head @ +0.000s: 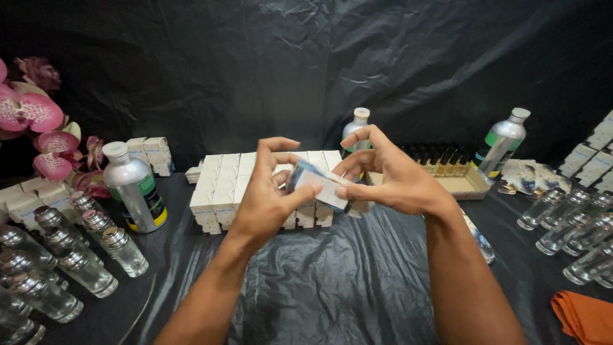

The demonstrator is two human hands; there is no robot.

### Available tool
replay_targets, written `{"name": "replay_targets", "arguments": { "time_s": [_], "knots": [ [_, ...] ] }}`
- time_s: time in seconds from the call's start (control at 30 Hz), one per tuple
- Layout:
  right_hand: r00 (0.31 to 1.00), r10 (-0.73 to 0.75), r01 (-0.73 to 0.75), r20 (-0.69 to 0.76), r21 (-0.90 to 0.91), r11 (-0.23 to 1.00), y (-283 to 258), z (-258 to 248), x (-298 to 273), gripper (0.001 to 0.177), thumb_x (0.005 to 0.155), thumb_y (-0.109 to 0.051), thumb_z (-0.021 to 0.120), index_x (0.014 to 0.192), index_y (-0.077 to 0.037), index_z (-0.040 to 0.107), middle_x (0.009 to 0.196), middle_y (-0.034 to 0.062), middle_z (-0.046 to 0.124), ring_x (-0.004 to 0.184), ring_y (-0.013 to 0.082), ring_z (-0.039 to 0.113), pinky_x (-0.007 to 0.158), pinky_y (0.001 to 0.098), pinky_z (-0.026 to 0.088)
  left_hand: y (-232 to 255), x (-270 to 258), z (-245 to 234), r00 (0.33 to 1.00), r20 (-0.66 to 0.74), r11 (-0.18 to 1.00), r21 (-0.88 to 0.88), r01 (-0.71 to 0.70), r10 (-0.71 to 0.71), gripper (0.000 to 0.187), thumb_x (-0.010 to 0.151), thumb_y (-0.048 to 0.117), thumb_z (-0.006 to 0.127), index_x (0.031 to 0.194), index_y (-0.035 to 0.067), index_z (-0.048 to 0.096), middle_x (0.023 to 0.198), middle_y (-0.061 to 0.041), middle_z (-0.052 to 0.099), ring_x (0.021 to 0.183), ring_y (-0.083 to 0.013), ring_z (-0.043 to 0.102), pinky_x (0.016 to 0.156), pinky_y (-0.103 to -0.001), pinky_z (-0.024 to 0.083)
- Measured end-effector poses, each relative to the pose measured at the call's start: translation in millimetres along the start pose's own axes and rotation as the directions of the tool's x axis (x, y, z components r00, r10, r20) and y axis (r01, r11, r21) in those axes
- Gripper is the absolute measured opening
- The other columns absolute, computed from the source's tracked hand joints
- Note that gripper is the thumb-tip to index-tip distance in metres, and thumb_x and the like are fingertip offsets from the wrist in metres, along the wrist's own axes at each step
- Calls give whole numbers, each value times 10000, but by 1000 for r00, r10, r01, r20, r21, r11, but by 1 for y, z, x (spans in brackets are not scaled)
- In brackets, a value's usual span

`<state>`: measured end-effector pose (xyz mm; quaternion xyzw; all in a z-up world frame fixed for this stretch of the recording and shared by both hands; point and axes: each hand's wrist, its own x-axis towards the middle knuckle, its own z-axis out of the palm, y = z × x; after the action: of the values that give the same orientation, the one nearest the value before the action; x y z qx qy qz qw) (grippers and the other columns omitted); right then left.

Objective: Folding small cardboard boxes and inserting perfume bottles into them for packaging.

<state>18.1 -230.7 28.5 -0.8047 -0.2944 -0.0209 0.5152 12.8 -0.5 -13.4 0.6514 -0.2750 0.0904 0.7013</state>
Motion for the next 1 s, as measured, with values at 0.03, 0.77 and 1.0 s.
{"name": "replay_targets", "arguments": {
  "time_s": [0.03,0.77,1.0],
  "knots": [
    [1000,1,-1,-2,-1,1000,-2,-2,-2,697,765,-36,832,1329,-46,422,976,147,738,873,202,711,792,379,610,1,0,0,1000,2,1000,-1,0,0,676,806,79,781,1326,77,348,1134,-145,460,1063,-309,613,899,-442,602],
    [870,97,-334,-483,-434,837,94,-106,3,128,927,-258,732,1007,-164,766,936,76,771,876,240,756,767,373,586,-124,37,119,923,228,907,363,216,-311,586,682,277,904,1117,68,572,1089,-191,698,1014,-394,707,813,-424,572],
    [890,197,-451,-412,-727,518,212,-141,32,253,926,-208,683,1165,-248,758,1206,9,741,1153,285,689,967,446,558,-154,59,141,924,187,891,384,244,-334,489,748,210,863,1096,32,570,1085,-230,710,1067,-381,707,847,-396,612]
  ]
}}
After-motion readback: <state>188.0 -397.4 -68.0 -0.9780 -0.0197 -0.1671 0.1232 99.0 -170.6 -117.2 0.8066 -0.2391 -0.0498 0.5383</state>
